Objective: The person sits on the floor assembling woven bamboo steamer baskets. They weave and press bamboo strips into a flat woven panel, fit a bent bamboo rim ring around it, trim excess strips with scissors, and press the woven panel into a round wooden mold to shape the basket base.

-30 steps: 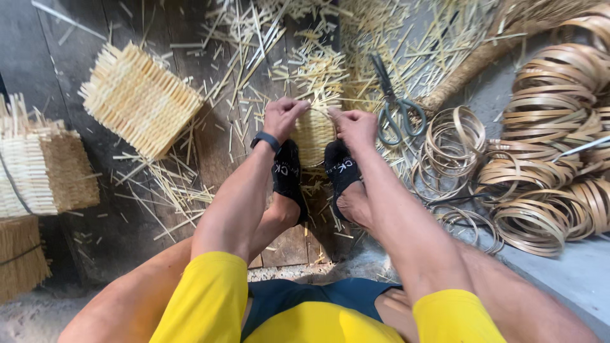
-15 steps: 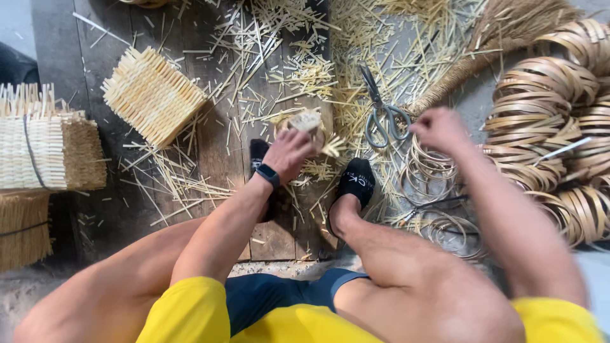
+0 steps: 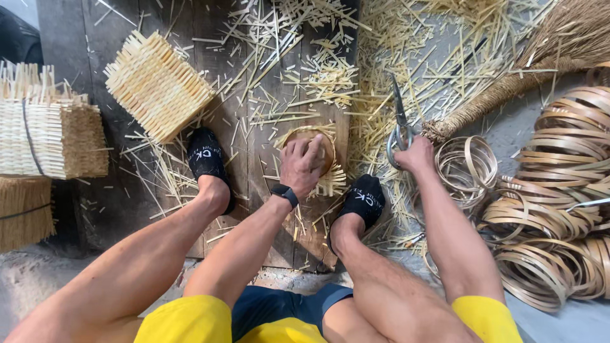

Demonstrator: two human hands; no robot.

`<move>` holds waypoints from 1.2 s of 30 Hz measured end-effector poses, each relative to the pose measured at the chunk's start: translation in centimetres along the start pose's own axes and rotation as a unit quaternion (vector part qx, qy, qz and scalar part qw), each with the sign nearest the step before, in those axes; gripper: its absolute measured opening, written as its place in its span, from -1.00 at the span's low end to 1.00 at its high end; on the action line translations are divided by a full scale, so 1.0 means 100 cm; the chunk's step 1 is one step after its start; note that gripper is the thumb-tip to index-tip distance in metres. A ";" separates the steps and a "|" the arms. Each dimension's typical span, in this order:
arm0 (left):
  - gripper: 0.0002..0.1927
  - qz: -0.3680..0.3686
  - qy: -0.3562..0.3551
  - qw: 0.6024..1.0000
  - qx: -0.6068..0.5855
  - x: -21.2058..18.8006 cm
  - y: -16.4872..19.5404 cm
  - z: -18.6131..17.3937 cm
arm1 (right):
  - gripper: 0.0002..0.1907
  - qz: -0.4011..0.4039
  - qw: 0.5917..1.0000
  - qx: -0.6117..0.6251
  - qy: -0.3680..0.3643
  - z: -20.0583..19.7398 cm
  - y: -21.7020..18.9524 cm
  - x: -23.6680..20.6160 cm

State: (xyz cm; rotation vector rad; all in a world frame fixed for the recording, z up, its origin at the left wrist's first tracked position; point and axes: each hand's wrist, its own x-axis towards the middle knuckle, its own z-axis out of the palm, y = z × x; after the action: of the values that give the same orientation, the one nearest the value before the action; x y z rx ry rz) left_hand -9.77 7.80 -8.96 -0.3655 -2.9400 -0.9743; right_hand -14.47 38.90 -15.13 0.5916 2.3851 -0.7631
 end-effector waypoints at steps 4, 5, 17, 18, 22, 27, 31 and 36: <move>-0.23 0.094 0.036 0.995 0.006 0.005 -0.006 0.002 | -0.59 -0.074 0.985 0.145 -0.053 -0.006 0.005 -0.025; -0.23 0.105 0.036 0.994 -0.007 0.008 -0.007 0.004 | -0.58 -0.054 0.985 0.156 -0.051 -0.005 0.006 -0.036; -0.09 -0.044 -0.005 0.999 -0.006 0.018 0.000 -0.004 | -0.54 -0.149 0.896 0.409 -0.089 0.039 -0.064 -0.140; -0.12 -0.089 0.020 0.995 -0.046 0.014 0.001 -0.002 | -0.55 -0.055 0.908 0.389 -0.149 0.044 -0.068 -0.143; -0.18 -0.081 0.033 0.996 -0.021 0.010 -0.003 0.007 | -0.54 0.076 0.922 0.308 -0.220 0.043 -0.071 -0.140; -0.24 -0.028 0.017 0.999 -0.023 0.014 -0.013 0.004 | -0.41 -0.045 0.977 0.149 -0.145 0.017 -0.049 -0.124; -0.28 -0.041 0.004 0.998 -0.054 0.018 -0.012 0.005 | -0.35 -0.210 0.962 -0.137 0.105 0.015 -0.027 -0.102; -0.32 -0.036 0.008 0.996 -0.079 0.018 -0.006 0.014 | -0.31 -0.238 0.925 -0.251 0.157 0.038 -0.010 -0.063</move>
State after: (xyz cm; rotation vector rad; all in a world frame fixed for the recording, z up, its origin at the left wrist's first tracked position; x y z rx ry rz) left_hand -11.57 8.52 -10.25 -0.2558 -2.8875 -1.2165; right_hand -8.96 34.27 -13.39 -0.0993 2.9164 -0.2128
